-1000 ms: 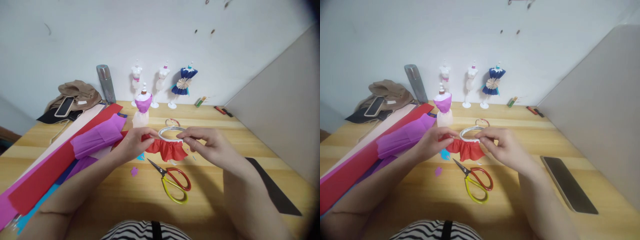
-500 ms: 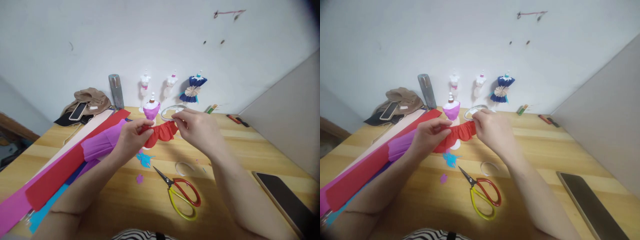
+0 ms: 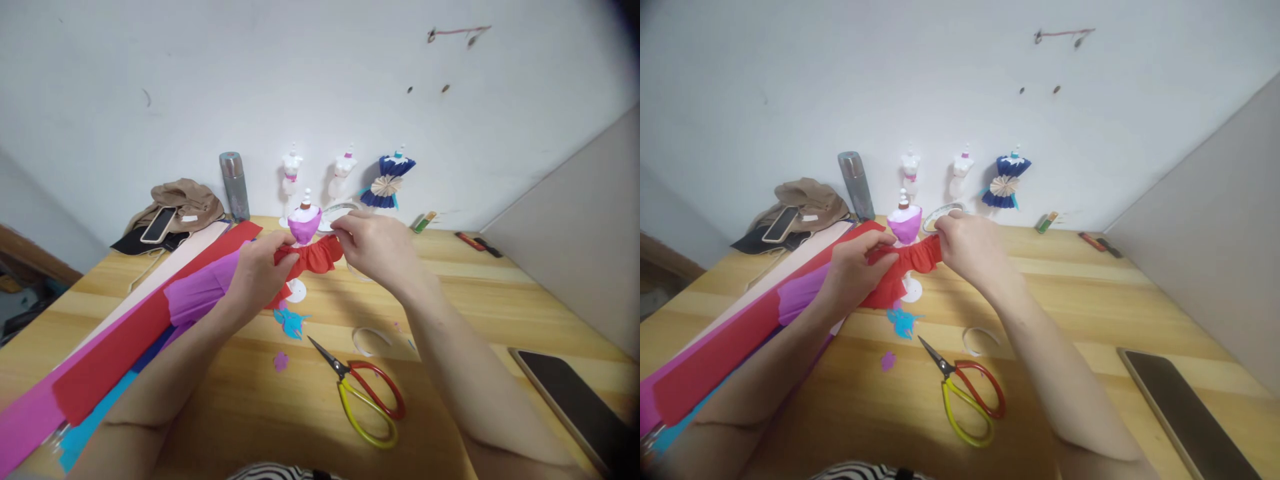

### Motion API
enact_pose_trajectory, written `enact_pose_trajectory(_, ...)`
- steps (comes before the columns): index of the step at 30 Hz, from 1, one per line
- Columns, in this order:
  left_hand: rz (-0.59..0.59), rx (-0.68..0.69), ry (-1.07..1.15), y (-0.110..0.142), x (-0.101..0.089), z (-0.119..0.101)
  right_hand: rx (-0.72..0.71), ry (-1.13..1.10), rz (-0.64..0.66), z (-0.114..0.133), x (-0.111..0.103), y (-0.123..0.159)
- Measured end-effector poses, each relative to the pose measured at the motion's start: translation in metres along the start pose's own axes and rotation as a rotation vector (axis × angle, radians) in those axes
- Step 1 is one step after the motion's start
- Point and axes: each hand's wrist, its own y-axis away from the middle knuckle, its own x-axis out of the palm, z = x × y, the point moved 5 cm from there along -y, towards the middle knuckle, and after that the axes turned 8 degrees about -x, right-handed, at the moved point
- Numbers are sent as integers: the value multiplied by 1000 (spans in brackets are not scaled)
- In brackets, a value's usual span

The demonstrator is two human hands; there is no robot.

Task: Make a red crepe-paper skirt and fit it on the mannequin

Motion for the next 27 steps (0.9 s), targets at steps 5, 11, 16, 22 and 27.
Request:
enact_pose_trajectory(5,-7,5,68,-5,1,7,-11,-14,-2,-1,3,-3)
enact_pose_trajectory(11,23,-8,127,-13,4,20,-18,-27,7,0,6,-10)
enact_pose_trajectory(16,34,40,93,-15,4,19,-29,-34,5,-1,11,-11)
enact_pose_trajectory(22,15,29,76,-16,3,21,-61,-37,-22,-3,16,-10)
enact_pose_trajectory(27,1,-19,96,-18,4,30,-69,-44,-26,-2,19,-11)
